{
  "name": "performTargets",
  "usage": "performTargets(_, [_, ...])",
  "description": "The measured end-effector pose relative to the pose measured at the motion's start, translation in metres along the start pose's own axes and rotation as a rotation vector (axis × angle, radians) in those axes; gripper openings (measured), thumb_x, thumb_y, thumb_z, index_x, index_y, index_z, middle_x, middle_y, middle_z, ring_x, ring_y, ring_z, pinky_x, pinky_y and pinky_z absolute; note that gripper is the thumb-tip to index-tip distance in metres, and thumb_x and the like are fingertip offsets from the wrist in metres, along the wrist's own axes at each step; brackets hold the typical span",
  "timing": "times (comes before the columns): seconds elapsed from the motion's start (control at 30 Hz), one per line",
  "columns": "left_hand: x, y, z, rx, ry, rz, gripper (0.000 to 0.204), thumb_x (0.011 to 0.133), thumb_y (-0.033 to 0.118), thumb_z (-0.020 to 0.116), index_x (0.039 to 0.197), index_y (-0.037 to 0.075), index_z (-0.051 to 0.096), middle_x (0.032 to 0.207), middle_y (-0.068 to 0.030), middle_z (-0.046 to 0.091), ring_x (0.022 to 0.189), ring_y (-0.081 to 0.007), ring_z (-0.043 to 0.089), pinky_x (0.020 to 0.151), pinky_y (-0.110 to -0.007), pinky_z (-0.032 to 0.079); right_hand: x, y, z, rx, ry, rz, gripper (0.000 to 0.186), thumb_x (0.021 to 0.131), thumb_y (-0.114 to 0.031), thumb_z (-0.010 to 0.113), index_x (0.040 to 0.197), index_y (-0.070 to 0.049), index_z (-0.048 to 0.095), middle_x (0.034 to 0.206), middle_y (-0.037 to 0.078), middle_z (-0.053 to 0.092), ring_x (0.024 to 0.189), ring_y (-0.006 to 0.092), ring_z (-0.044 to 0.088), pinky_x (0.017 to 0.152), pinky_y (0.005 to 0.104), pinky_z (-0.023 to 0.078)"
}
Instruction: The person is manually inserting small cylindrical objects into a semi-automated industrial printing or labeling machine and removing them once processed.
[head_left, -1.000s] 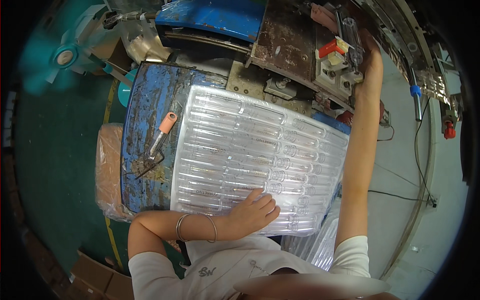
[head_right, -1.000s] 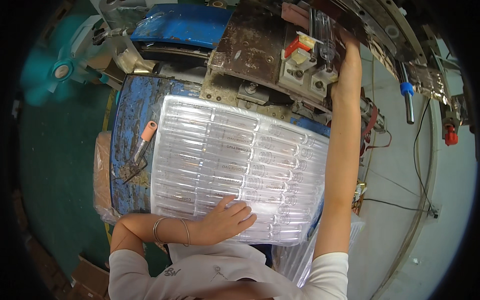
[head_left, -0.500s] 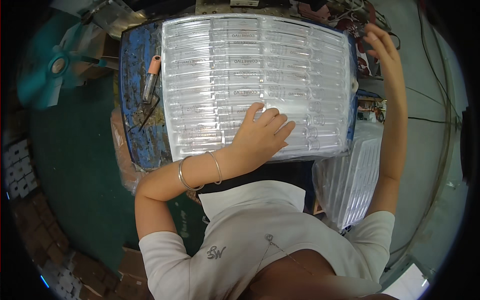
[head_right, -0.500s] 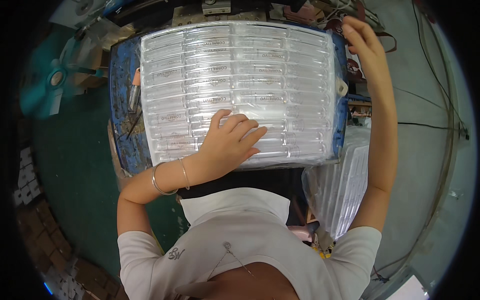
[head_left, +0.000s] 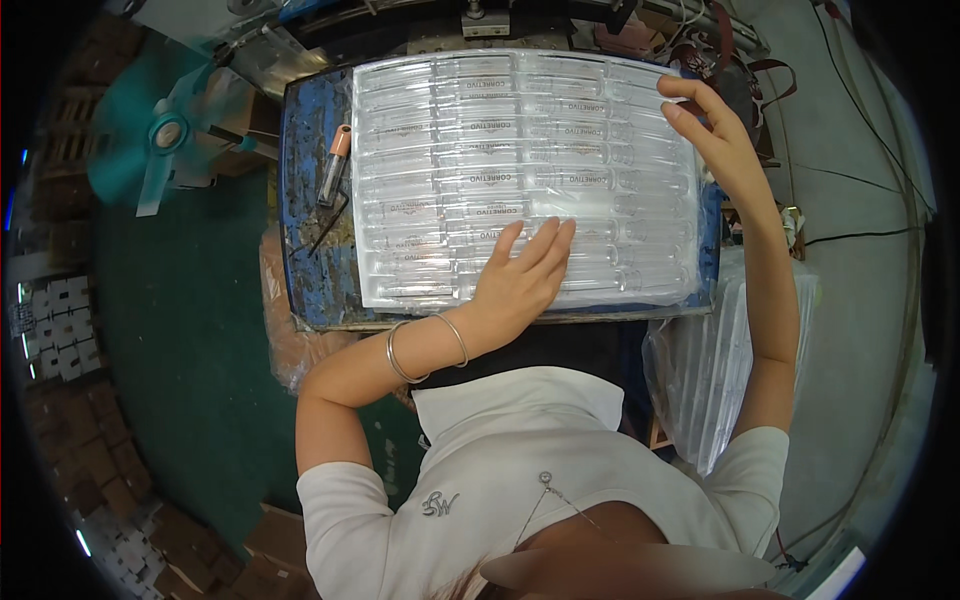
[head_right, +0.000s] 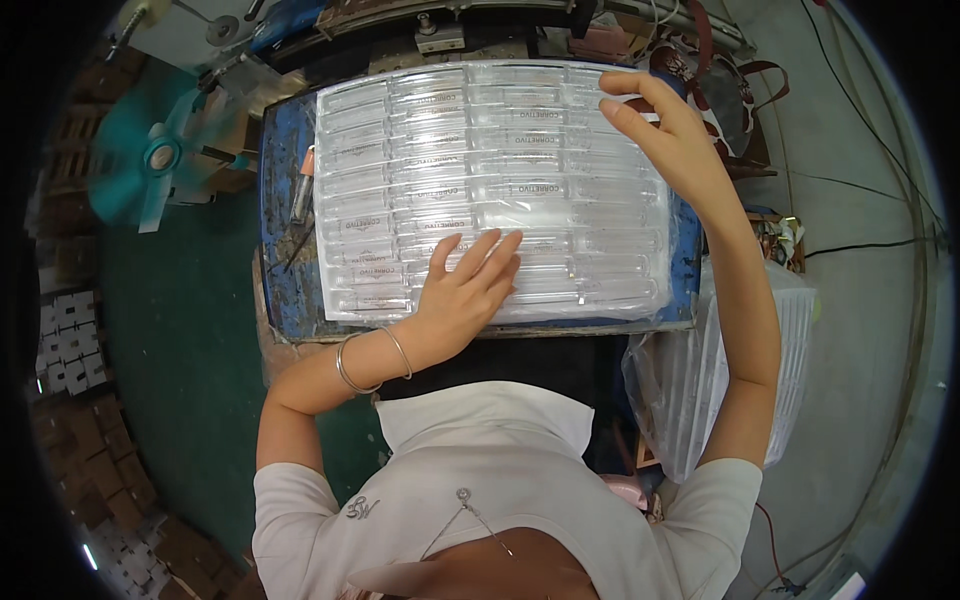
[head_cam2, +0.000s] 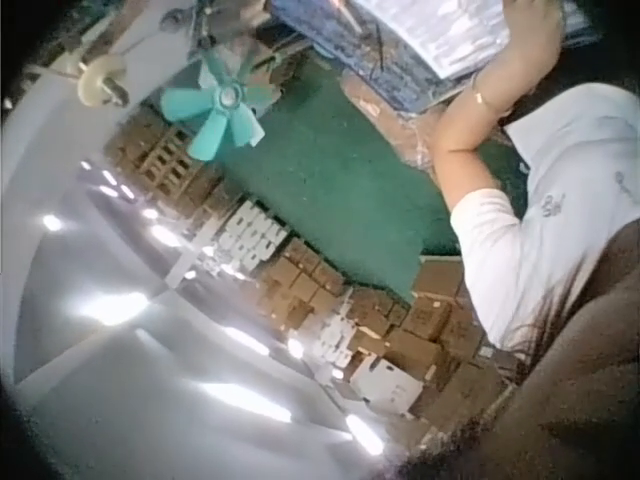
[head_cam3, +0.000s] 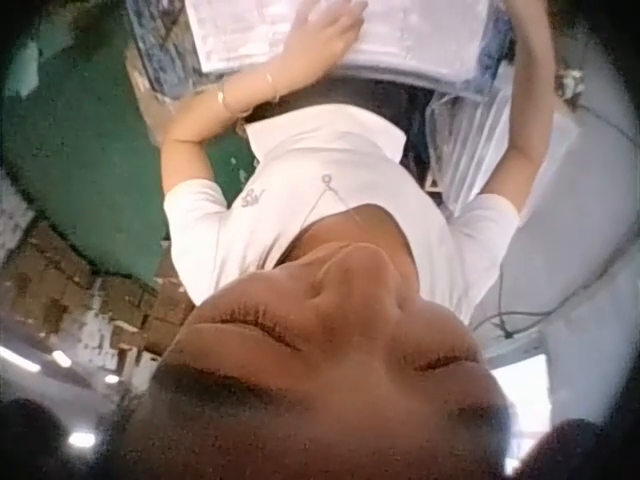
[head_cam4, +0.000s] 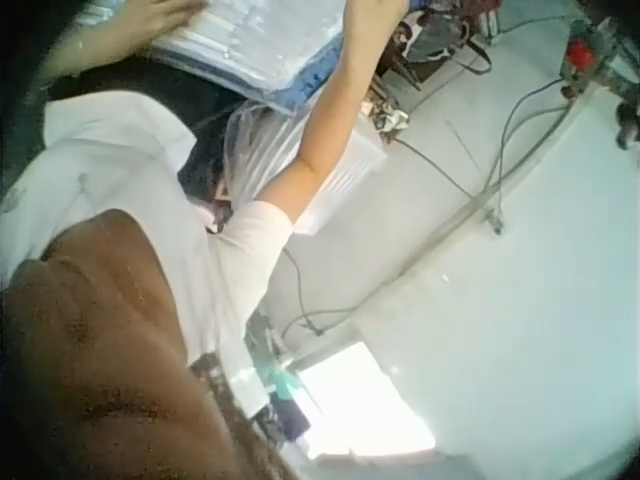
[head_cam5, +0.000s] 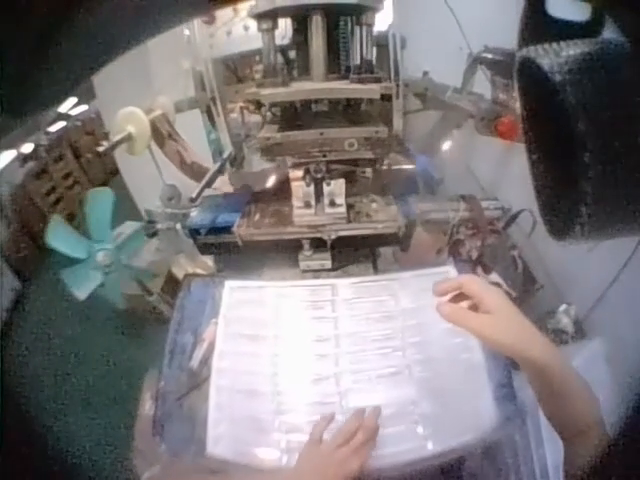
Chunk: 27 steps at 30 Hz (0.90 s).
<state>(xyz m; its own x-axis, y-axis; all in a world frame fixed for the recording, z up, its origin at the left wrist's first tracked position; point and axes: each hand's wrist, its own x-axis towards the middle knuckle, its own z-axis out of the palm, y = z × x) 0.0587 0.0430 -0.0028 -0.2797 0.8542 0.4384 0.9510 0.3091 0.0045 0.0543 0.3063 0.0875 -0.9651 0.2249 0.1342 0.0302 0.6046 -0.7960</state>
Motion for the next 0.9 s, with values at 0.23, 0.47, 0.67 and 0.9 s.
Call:
performTargets(0.23, [0.012,-0.016,-0.009,-0.158,-0.103,0.004,0.019,0.072,0.015,0.062,0.090,0.009,0.061,0.110,-0.0035,0.054,0.107,-0.0182,0.046,0.090,-0.040,0.032,-0.005,-0.003,-0.003,0.031,-0.017,0.022,0.032,0.083,-0.024,0.057,0.107,-0.003,0.056,0.106,0.004,0.057,0.092,0.0126,0.052,0.079,0.0265,0.041])
performTargets(0.47, [0.024,-0.041,-0.021,-0.401,-0.110,-0.090,0.020,0.069,0.018,0.065,0.086,0.010,0.060,0.092,-0.0023,0.057,0.091,-0.0189,0.050,0.078,-0.038,0.038,0.005,0.010,0.010,0.209,-0.148,0.039,0.024,0.084,-0.017,0.056,0.103,-0.003,0.056,0.101,0.003,0.058,0.087,0.0112,0.053,0.077,0.0239,0.041])
performTargets(0.67, [0.013,-0.027,-0.011,-0.293,-0.263,0.050,0.028,0.067,0.027,0.067,0.088,0.009,0.059,0.088,-0.0028,0.051,0.087,-0.0201,0.048,0.081,-0.037,0.036,0.018,0.017,0.022,0.244,-0.217,0.050,0.023,0.085,-0.017,0.055,0.103,-0.004,0.056,0.098,0.001,0.058,0.086,0.0091,0.052,0.076,0.0226,0.040])
performTargets(0.9, [0.034,-0.053,-0.026,-0.494,-0.209,-0.050,0.028,0.070,0.021,0.068,0.093,0.008,0.058,0.088,-0.0041,0.053,0.084,-0.0194,0.051,0.078,-0.034,0.035,0.029,0.026,0.022,0.263,-0.287,0.089,0.023,0.085,-0.016,0.054,0.105,-0.004,0.055,0.100,0.001,0.057,0.089,0.0085,0.050,0.079,0.0226,0.039])
